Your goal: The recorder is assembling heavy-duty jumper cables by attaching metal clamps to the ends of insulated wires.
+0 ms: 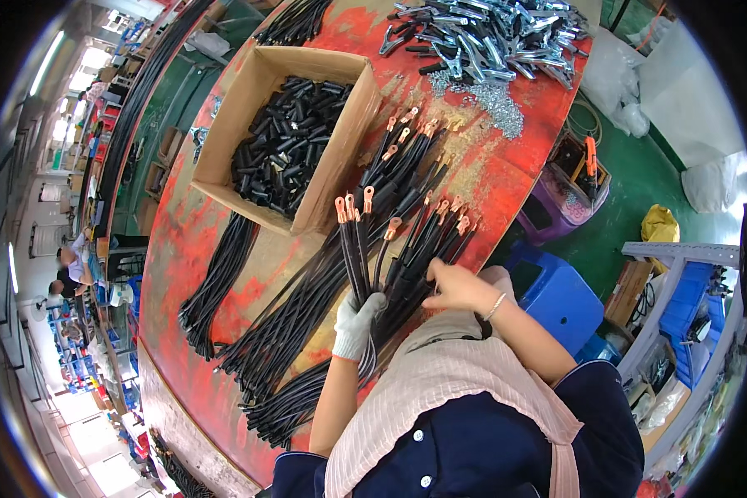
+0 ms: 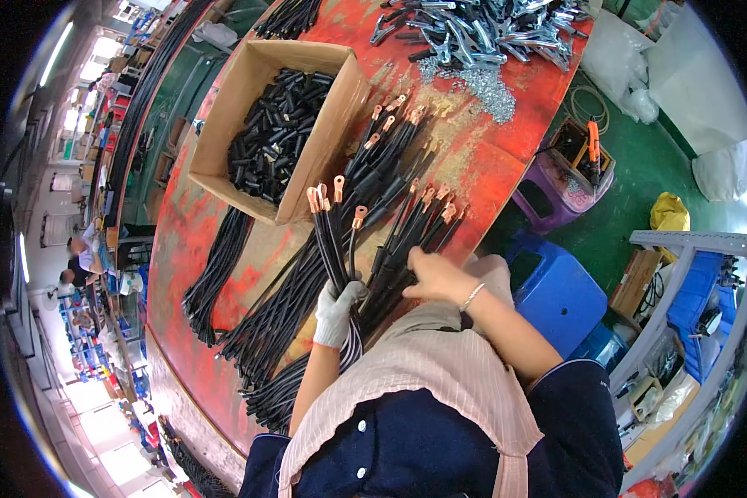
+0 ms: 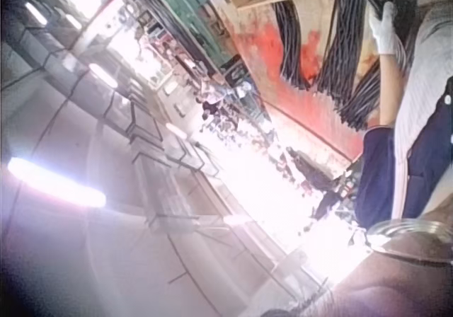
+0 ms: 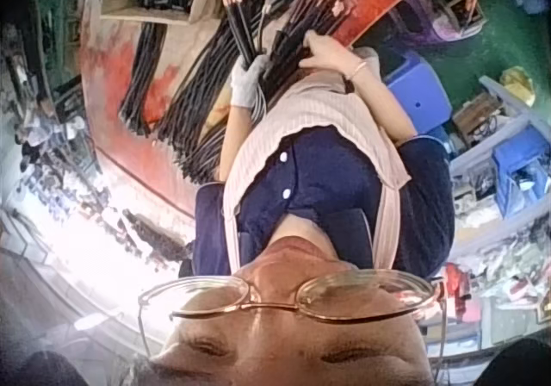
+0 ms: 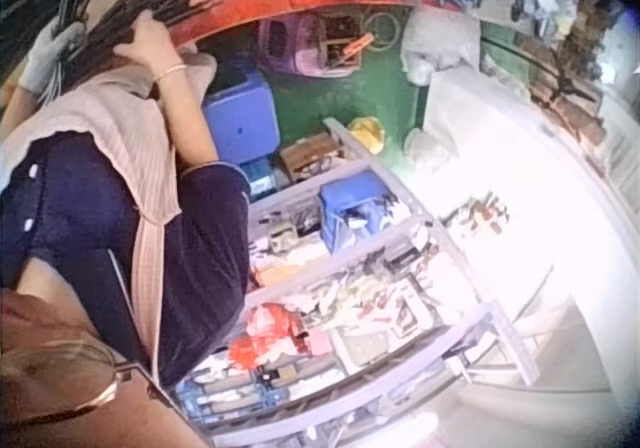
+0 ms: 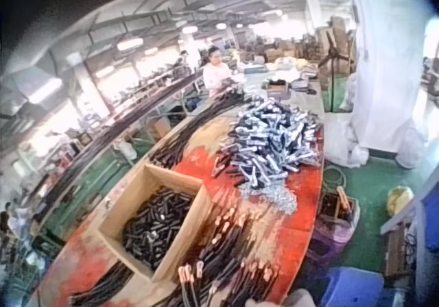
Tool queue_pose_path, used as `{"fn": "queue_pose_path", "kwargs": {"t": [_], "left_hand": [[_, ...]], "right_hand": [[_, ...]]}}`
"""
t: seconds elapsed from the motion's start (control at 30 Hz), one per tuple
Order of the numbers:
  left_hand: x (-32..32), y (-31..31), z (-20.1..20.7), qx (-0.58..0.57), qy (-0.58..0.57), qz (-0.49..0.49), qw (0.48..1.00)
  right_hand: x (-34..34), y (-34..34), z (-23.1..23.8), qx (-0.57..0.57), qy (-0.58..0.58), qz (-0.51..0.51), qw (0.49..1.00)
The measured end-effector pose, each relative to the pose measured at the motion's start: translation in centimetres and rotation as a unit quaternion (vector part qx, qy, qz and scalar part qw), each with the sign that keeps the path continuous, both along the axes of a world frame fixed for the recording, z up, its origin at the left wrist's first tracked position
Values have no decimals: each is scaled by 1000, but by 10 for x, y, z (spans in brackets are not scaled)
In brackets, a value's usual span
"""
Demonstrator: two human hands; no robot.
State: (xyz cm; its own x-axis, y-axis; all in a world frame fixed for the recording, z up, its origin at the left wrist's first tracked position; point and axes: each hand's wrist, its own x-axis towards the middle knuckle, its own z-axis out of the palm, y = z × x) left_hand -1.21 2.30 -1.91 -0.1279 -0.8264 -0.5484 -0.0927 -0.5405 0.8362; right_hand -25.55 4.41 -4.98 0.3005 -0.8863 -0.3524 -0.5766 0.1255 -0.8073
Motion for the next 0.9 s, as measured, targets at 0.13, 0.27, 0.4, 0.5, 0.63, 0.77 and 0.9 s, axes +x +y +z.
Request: {"fn": "queue_pose_path", "kwargs": {"t": [0.13, 0.27, 0.4, 0.5, 0.63, 0.77, 0.9], "left_hand": [[0, 0, 7, -3, 64, 10, 998], [4, -1, 6, 19, 68, -16, 997], [0, 1, 7, 20, 42, -21, 999], [-4, 1, 11, 17, 44, -20, 999], [-4, 1, 11, 19, 47, -17, 999], [-4, 1, 11, 16, 45, -18, 999], [-2, 2, 8, 27, 39, -38, 998]], "right_hand": [[-29, -18, 28, 74, -480, -276, 830], [-31, -42, 51, 63, -691, -448, 564], [-27, -48, 55, 54, -719, -489, 491], [-22, -46, 66, 52, -711, -499, 493], [-17, -42, 76, 5, -694, -473, 543], [-9, -31, 81, -87, -592, -427, 678], [17, -13, 54, -90, -466, -362, 802]]}}
